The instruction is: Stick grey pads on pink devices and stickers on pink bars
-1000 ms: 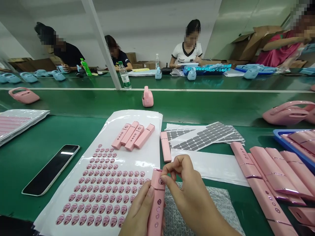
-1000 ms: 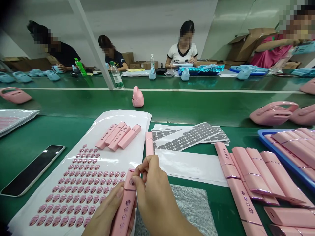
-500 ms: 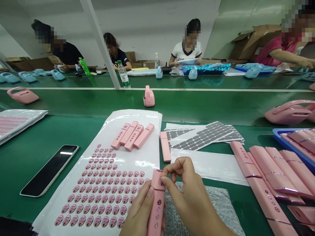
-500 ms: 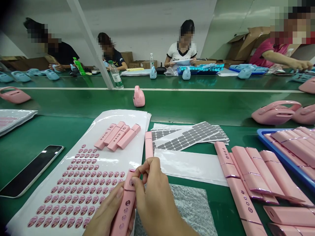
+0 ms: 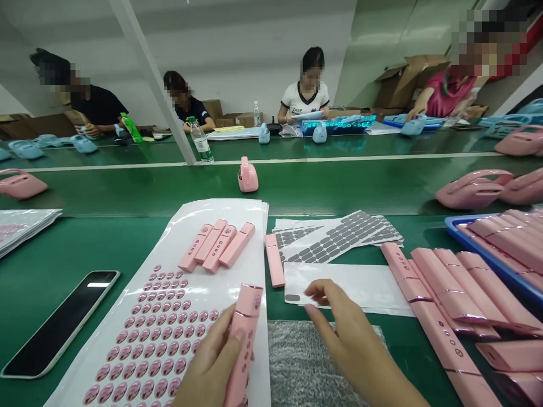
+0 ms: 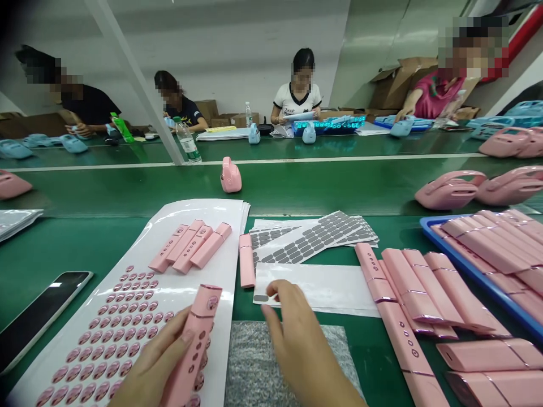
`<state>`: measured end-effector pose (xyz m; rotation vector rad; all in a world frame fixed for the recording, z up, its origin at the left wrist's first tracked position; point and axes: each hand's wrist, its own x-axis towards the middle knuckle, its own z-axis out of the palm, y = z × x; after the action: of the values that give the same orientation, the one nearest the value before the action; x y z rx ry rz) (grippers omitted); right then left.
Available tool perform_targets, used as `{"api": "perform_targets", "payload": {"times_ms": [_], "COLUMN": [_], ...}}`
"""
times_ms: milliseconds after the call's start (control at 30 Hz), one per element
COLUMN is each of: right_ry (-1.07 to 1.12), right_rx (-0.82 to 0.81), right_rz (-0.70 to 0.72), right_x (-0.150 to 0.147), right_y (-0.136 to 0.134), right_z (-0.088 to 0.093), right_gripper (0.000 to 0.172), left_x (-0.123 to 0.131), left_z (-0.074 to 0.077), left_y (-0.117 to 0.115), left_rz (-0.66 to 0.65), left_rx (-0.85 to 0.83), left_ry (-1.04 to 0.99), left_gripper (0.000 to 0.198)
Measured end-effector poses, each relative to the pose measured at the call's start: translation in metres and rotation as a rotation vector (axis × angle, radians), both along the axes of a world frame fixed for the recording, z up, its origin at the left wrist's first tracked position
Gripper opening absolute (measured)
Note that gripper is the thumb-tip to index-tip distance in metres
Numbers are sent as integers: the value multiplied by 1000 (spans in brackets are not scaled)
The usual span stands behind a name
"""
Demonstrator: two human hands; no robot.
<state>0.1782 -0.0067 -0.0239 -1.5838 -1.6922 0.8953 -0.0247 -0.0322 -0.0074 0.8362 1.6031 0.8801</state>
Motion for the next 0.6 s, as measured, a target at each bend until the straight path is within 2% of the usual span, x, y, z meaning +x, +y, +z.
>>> {"api": "perform_targets", "payload": {"times_ms": [133, 200, 267, 333, 467, 533, 600], "right_ry": [-614, -906, -1084, -1106, -926, -811, -679], "right_rx": [360, 390, 341, 293, 257, 261, 282], "right_rz": [-242, -355, -425, -458, -522, -631, -685], "right_x": [74, 110, 135, 148, 148, 143, 135], "right_y": [-17, -33, -50, -66, -80, -81, -80], "right_z": [-27, -36, -44, -55, -70, -63, -44], "right_gripper": [19, 23, 25, 25, 29, 33, 34], "left_x": [-9, -5, 3, 11, 17, 16, 15], "left_z": [1, 0, -2, -6, -18, -23, -25], "left_y": [37, 59, 79, 95, 119, 124, 119], "left_rz": [-313, -450, -549, -602, -605, -616, -600], "left_rx": [166, 201, 252, 351, 498, 598, 792], "left_ry": [599, 842, 1024, 1193, 1356, 1361, 1290], "left_gripper": [55, 54, 52, 51, 50, 50, 47]}}
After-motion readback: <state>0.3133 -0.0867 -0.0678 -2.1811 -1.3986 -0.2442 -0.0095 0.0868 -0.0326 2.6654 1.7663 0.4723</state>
